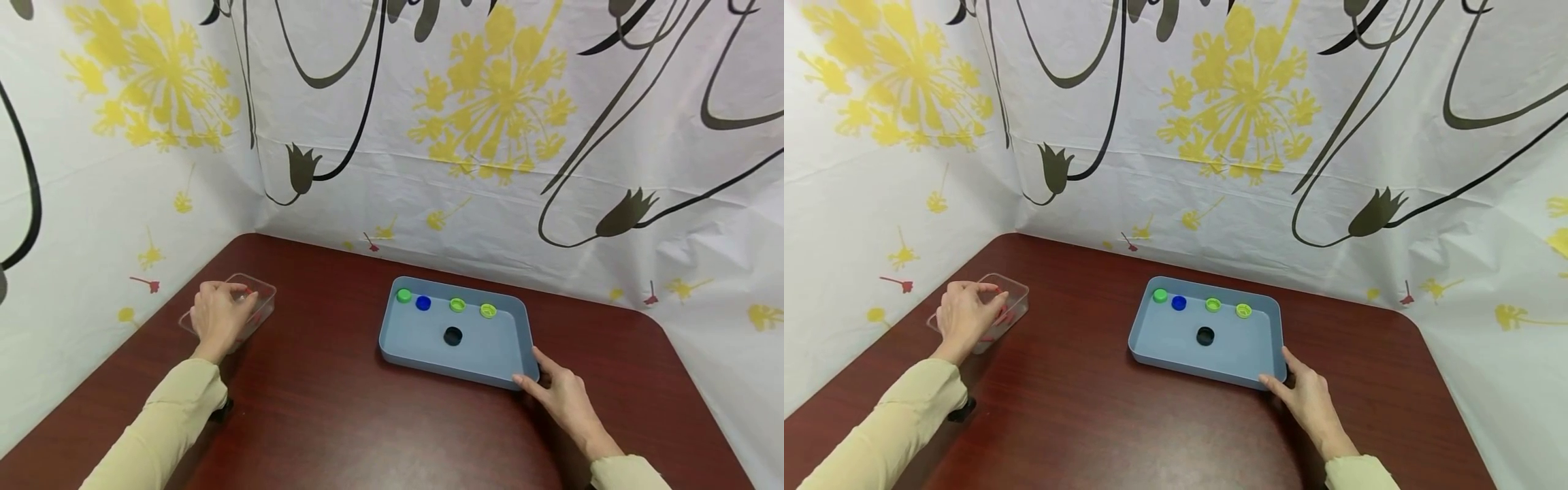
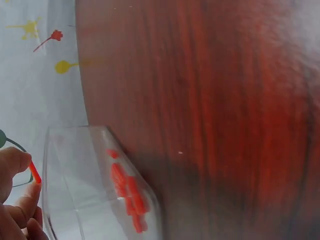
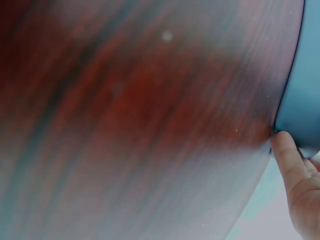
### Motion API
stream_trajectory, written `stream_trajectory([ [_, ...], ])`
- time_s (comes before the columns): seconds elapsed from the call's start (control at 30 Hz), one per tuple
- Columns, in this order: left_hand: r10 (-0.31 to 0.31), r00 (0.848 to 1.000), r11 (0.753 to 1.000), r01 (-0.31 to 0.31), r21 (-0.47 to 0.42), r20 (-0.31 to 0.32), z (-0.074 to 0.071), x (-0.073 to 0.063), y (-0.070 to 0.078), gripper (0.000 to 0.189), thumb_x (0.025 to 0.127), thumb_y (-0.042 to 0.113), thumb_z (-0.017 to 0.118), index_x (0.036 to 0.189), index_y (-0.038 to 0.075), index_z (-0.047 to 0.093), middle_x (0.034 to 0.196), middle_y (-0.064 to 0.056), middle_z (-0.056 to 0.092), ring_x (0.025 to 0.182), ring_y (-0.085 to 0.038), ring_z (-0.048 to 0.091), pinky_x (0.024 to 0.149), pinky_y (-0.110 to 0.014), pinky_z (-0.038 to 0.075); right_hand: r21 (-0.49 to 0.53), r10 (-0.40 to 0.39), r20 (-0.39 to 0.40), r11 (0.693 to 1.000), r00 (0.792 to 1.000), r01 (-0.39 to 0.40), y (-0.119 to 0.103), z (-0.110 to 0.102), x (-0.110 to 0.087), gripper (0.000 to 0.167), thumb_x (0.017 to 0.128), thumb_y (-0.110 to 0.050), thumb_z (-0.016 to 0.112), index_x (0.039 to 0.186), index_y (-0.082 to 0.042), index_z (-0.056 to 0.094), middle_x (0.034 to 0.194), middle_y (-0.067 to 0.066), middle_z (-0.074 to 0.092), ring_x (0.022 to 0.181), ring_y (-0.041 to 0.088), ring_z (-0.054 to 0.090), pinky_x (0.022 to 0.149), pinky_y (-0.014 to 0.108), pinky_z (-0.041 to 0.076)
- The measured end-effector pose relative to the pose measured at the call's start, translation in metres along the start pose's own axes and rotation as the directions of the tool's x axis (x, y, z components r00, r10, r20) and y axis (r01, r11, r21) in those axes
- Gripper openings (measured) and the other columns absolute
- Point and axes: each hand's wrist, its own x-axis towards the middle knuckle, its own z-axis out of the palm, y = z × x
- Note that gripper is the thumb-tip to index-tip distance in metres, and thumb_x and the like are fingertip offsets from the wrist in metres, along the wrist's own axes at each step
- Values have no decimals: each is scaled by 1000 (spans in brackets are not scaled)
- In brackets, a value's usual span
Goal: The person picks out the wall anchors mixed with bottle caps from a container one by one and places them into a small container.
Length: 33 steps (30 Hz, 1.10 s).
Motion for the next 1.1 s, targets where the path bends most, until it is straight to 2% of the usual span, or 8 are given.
stream_trajectory([
  [0.33,6,999,998,-9,66,40,2,-2,-6,34,82,25,66,105,1,69,116,-23,50,104,-42,44,83,-54,32,6,-1,14,1000,1000,1,2,-1,1,75,84,-33,70,137,10,40,112,32,61,88,30,67,66,34,53],
  [0.5,6,998,997,-11,78,65,2,-2,-9,34,83,25,64,106,0,68,118,-24,49,104,-43,42,82,-54,31,15,-3,11,1000,1000,3,2,-2,2,76,83,-33,71,137,10,39,115,33,59,91,32,67,67,36,54],
  [0.67,35,999,997,-37,65,30,5,-2,-9,33,83,23,66,107,1,67,118,-23,49,104,-42,43,82,-53,31,20,-8,-2,1000,1000,8,2,-1,3,75,83,-31,72,136,11,40,115,34,58,90,33,67,67,37,54],
  [0.77,92,996,995,-91,51,-20,9,-1,-5,32,81,21,69,107,1,67,115,-22,50,103,-42,44,81,-53,32,21,-10,-8,1000,1000,10,2,-1,3,74,83,-30,72,136,11,40,115,34,59,90,33,67,67,37,54],
  [0.83,149,987,988,-147,50,-56,13,-2,-1,32,80,21,70,106,2,67,112,-22,51,100,-42,46,79,-54,33,16,-8,-5,1000,1000,8,2,-2,3,75,83,-31,72,136,11,40,114,33,59,89,32,67,67,36,54],
  [0.9,216,973,976,-212,56,-86,16,-2,5,33,78,20,72,105,2,67,108,-21,53,97,-42,47,77,-54,34,14,-5,0,1000,1000,5,3,-2,4,75,82,-32,72,136,11,40,113,33,60,89,32,67,66,36,54],
  [1.0,321,941,946,-315,73,-106,23,-2,18,36,76,22,74,106,4,67,104,-20,55,92,-41,49,74,-52,36,10,-3,8,1000,1000,3,3,-2,6,76,82,-33,72,136,10,40,114,33,59,90,32,67,67,36,54],
  [1.1,424,900,905,-417,85,-97,31,-2,35,41,74,24,77,108,5,67,105,-19,56,91,-41,51,71,-51,38,3,-4,11,1000,1000,4,3,-3,8,77,83,-34,71,136,10,40,115,33,59,91,33,67,68,38,54],
])
